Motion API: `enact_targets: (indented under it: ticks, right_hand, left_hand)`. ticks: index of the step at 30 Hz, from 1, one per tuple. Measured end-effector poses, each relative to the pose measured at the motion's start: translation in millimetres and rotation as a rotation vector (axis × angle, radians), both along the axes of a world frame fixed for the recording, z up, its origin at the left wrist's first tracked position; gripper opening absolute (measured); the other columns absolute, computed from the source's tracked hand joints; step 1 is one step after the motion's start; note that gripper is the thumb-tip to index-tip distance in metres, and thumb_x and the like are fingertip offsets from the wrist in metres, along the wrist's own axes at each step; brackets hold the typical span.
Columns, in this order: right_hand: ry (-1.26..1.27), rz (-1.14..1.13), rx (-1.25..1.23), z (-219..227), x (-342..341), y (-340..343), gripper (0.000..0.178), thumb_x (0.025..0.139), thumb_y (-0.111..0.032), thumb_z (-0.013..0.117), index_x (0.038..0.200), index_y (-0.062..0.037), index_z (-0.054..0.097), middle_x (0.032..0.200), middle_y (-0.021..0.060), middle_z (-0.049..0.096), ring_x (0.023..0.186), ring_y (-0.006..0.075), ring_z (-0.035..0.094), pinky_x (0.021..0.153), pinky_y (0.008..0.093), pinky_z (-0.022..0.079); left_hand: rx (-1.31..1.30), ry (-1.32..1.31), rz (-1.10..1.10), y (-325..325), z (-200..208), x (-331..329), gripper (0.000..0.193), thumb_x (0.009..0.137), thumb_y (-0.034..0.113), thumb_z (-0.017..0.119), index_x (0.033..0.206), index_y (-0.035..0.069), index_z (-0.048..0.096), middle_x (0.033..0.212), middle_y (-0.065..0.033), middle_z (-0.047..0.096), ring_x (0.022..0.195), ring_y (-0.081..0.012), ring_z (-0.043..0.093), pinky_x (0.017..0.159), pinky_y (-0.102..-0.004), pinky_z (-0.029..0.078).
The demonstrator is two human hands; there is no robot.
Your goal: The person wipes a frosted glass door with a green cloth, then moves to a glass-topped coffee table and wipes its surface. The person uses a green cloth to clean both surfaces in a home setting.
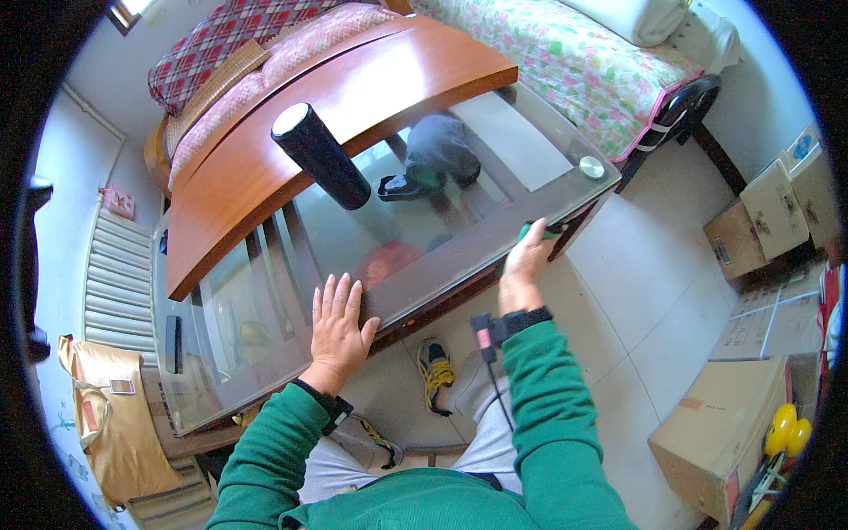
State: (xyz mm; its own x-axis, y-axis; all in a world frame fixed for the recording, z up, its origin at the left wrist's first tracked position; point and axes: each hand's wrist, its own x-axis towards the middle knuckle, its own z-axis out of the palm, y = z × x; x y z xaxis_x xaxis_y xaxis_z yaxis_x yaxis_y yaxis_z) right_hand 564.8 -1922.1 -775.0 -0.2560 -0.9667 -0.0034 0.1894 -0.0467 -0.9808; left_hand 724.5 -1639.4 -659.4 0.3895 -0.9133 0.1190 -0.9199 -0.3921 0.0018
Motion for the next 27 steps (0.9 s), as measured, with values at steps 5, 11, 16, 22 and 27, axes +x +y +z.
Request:
enact_targets:
  ticks: [5, 11, 16, 22, 27]
  right_hand:
    - [-0.016, -0.012, -0.121, 3, 44, 85, 0.051, 0.1, -0.029, 0.044, 0.131, 0.0107, 0.037, 0.127, 0.0278, 0.049, 0.115, 0.0367, 0.05, 0.102, 0.0414, 0.037]
    - [0.112, 0.214, -0.018, 23, 56, 165, 0.059, 0.099, -0.031, 0.045, 0.139, 0.0072, 0.025, 0.135, 0.0249, 0.042, 0.122, 0.0342, 0.044, 0.105, 0.0404, 0.032]
    - [-0.012, 0.491, 0.193, 25, 23, 137, 0.038, 0.1, -0.027, 0.045, 0.125, 0.0023, 0.045, 0.114, 0.0137, 0.058, 0.103, 0.0239, 0.055, 0.092, 0.036, 0.042]
    - [0.218, 0.379, 0.223, 28, -1, 96, 0.048, 0.098, -0.045, 0.045, 0.095, 0.0016, 0.057, 0.082, 0.0101, 0.062, 0.076, 0.0251, 0.06, 0.073, 0.0391, 0.048]
    - [0.672, 0.379, 0.051, 31, -8, 95, 0.054, 0.098, -0.046, 0.043, 0.105, 0.005, 0.058, 0.092, 0.0245, 0.062, 0.087, 0.0441, 0.06, 0.079, 0.0489, 0.047]
  left_hand:
    - [0.002, -0.017, 0.0, 0, -1, 0, 0.066, 0.088, 0.047, 0.053, 0.141, 0.008, 0.04, 0.149, -0.0132, 0.033, 0.141, -0.0325, 0.022, 0.116, -0.0495, 0.012]
    - [0.001, -0.003, 0.01, 0, -2, 1, 0.065, 0.088, 0.046, 0.054, 0.139, 0.009, 0.042, 0.148, -0.0131, 0.035, 0.14, -0.0326, 0.024, 0.116, -0.0493, 0.013]
    - [-0.036, 0.018, -0.008, 1, -2, 1, 0.065, 0.086, 0.043, 0.056, 0.138, 0.006, 0.043, 0.147, -0.0146, 0.035, 0.14, -0.0332, 0.024, 0.116, -0.0483, 0.014]
    - [-0.065, 0.011, -0.015, 1, -3, 2, 0.065, 0.085, 0.042, 0.058, 0.137, 0.005, 0.044, 0.146, -0.0151, 0.037, 0.139, -0.0331, 0.025, 0.116, -0.0483, 0.014]
    - [-0.08, 0.023, -0.01, 2, -3, 1, 0.065, 0.086, 0.043, 0.057, 0.137, 0.006, 0.044, 0.146, -0.0144, 0.037, 0.139, -0.0329, 0.025, 0.116, -0.0483, 0.014]
